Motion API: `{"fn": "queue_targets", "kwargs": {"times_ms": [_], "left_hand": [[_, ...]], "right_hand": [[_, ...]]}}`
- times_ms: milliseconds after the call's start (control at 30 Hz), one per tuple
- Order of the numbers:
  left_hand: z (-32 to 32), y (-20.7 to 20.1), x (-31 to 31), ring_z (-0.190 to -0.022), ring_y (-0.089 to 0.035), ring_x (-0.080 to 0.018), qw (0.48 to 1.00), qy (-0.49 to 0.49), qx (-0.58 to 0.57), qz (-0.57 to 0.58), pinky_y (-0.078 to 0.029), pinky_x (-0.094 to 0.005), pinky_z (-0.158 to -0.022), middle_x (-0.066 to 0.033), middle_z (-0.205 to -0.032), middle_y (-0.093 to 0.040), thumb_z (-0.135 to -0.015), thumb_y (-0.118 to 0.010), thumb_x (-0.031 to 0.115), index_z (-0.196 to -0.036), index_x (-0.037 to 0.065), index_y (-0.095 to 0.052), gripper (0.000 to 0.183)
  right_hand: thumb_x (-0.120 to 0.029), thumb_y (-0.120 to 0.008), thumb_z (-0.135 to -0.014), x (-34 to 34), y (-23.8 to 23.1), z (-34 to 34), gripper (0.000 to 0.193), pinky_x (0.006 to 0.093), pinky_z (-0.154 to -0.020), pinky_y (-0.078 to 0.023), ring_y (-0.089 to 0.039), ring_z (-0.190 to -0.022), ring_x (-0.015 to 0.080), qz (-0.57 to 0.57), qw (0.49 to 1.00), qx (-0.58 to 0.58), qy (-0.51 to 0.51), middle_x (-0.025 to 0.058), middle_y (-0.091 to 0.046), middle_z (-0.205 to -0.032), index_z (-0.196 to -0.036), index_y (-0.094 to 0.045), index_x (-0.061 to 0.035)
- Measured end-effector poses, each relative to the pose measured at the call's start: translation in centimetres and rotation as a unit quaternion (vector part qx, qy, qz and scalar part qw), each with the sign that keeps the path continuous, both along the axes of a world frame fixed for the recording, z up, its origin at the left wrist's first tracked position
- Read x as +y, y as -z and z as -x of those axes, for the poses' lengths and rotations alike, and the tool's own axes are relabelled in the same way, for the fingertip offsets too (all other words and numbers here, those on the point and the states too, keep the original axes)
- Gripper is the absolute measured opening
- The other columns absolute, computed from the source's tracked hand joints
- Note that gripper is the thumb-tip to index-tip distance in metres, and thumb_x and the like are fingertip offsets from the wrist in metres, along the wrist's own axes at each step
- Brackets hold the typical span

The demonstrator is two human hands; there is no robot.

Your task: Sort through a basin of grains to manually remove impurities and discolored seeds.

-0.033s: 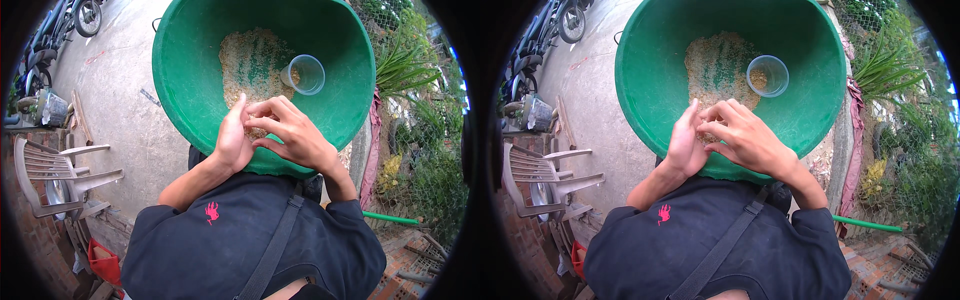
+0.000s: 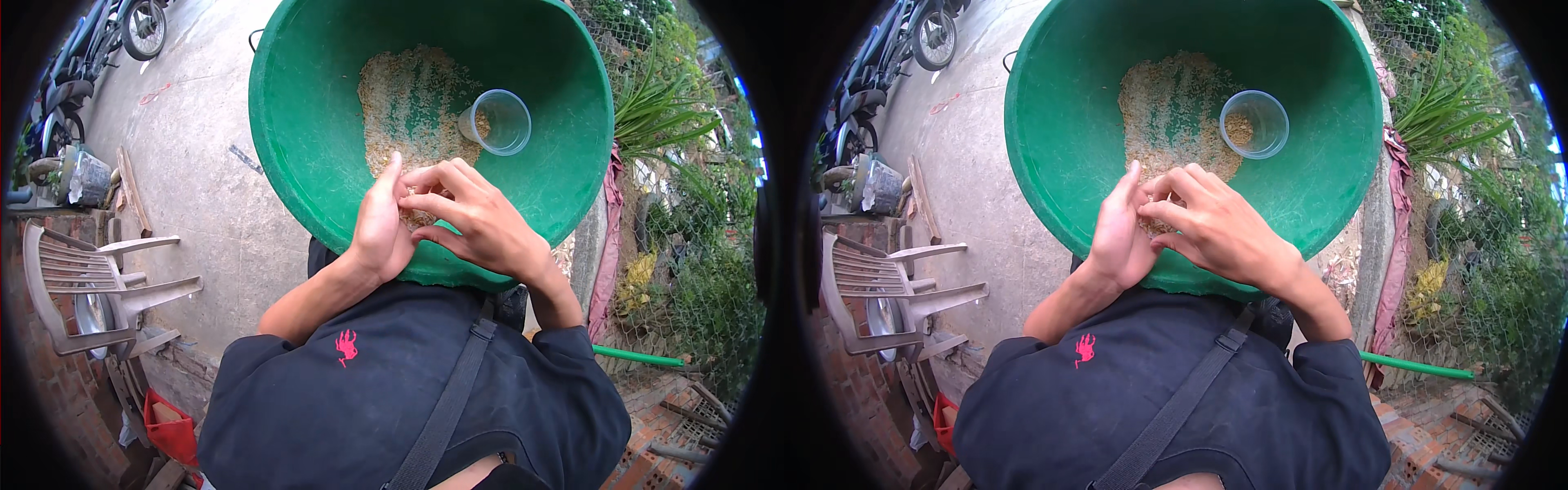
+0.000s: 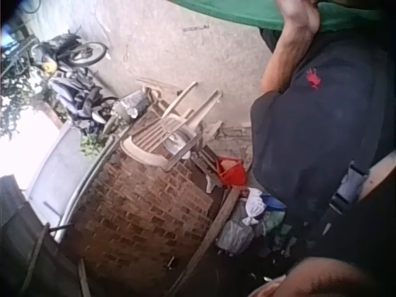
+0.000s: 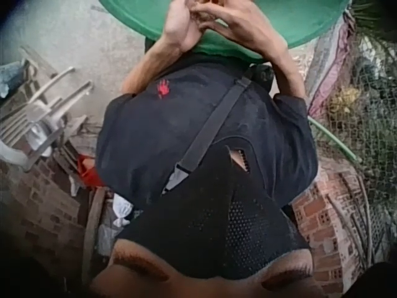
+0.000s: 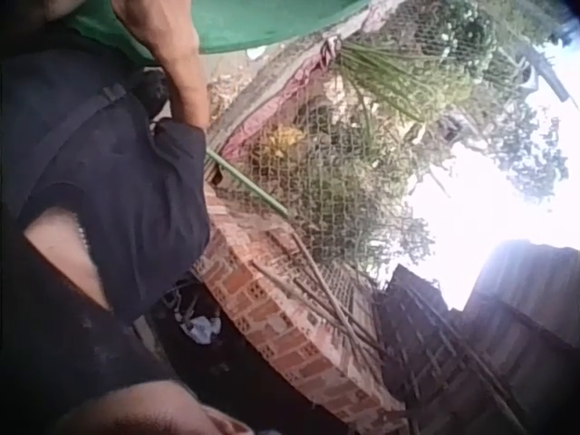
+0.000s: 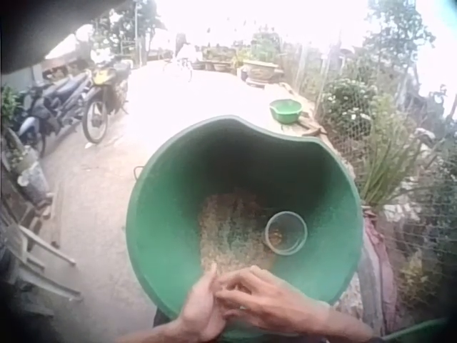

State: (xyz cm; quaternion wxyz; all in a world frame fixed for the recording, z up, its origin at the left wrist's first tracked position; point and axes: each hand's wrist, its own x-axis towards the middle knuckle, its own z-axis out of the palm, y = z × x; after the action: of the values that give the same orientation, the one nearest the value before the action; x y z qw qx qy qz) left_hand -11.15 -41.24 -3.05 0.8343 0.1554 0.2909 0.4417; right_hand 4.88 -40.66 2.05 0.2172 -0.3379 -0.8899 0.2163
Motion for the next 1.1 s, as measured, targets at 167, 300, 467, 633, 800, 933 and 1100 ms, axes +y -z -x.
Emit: {"fn": "queue_targets", "kwargs": {"times_ms": [167, 300, 467, 633, 800, 933, 1100], "left_hand": [[0.5, 1.3, 0.2, -0.098, -0.061, -0.0121, 0.997, 0.063, -0.029, -0.027, -0.047, -0.0277, -0.076, -0.0057, -0.111, -0.065, -0.105, -0.029, 0.05, -0.125, 0.001, -0.059, 0.06], [-0.4, 0.3, 0.2, -0.1, -0.063, -0.0143, 0.999, 0.045, -0.014, 0.009, -0.048, -0.0283, -0.084, -0.0091, -0.117, -0.066, -0.106, -0.028, 0.048, -0.13, -0.002, -0.055, 0.062], [-0.2, 0.4, 0.2, -0.106, -0.063, -0.0174, 0.998, 0.053, -0.013, 0.01, -0.049, -0.0313, -0.091, -0.0118, -0.121, -0.065, -0.106, -0.027, 0.045, -0.132, -0.004, -0.053, 0.061], [-0.3, 0.8, 0.2, -0.105, -0.063, -0.0176, 0.999, 0.039, -0.02, 0.007, -0.047, -0.032, -0.094, -0.0118, -0.119, -0.066, -0.107, -0.029, 0.042, -0.132, -0.004, -0.054, 0.058], [-0.2, 0.7, -0.1, -0.105, -0.06, -0.0154, 0.999, 0.023, -0.022, 0.002, -0.046, -0.0331, -0.095, -0.009, -0.114, -0.065, -0.107, -0.031, 0.038, -0.123, -0.001, -0.06, 0.051], [-0.4, -0.4, -0.2, -0.106, -0.057, -0.0145, 1.0, 0.014, -0.005, 0.005, -0.045, -0.0358, -0.099, -0.0069, -0.114, -0.063, -0.106, -0.033, 0.037, -0.118, 0.002, -0.064, 0.048], [-0.5, -0.2, -0.3, -0.106, -0.059, -0.0155, 1.0, 0.004, -0.017, 0.007, -0.046, -0.0393, -0.1, -0.0048, -0.108, -0.065, -0.106, -0.037, 0.035, -0.106, 0.009, -0.062, 0.036]], "right_hand": [[-0.009, -0.076, -0.076, -0.1, 0.8, 0.2, 0.033, 0.0378, -0.078, -0.053, -0.059, -0.098, 0.0282, -0.012, 1.0, 0.014, -0.011, 0.007, -0.061, -0.108, -0.108, -0.066, -0.0076], [-0.009, -0.073, -0.078, 0.0, 1.2, 0.0, 0.027, 0.0386, -0.077, -0.053, -0.063, -0.097, 0.0282, -0.023, 0.999, 0.013, -0.026, 0.0074, -0.062, -0.102, -0.104, -0.066, -0.0071], [-0.009, -0.072, -0.08, 0.0, 1.3, -0.1, 0.021, 0.0392, -0.079, -0.054, -0.063, -0.1, 0.0286, -0.03, 0.999, 0.004, -0.029, 0.0077, -0.064, -0.1, -0.1, -0.067, -0.0069], [-0.001, -0.066, -0.08, 0.3, 1.4, -0.3, 0.022, 0.0396, -0.08, -0.054, -0.065, -0.099, 0.0308, 0.009, 0.997, 0.071, -0.034, 0.0117, -0.065, -0.106, -0.102, -0.064, -0.0028], [0.011, -0.063, -0.082, 0.6, 1.5, -0.9, 0.02, 0.0346, -0.076, -0.058, -0.069, -0.091, 0.0264, 0.107, 0.982, 0.158, 0.016, 0.0134, -0.068, -0.103, -0.099, -0.068, 0.0008], [0.016, -0.056, -0.087, 0.5, 0.8, -1.1, 0.022, 0.0305, -0.076, -0.061, -0.071, -0.089, 0.0192, 0.214, 0.949, 0.218, 0.072, 0.0143, -0.071, -0.106, -0.1, -0.07, 0.0042], [0.015, -0.053, -0.089, 0.4, 0.8, -1.2, 0.022, 0.029, -0.075, -0.06, -0.07, -0.087, 0.0172, 0.266, 0.925, 0.252, 0.104, 0.0136, -0.072, -0.106, -0.1, -0.069, 0.0062]]}}
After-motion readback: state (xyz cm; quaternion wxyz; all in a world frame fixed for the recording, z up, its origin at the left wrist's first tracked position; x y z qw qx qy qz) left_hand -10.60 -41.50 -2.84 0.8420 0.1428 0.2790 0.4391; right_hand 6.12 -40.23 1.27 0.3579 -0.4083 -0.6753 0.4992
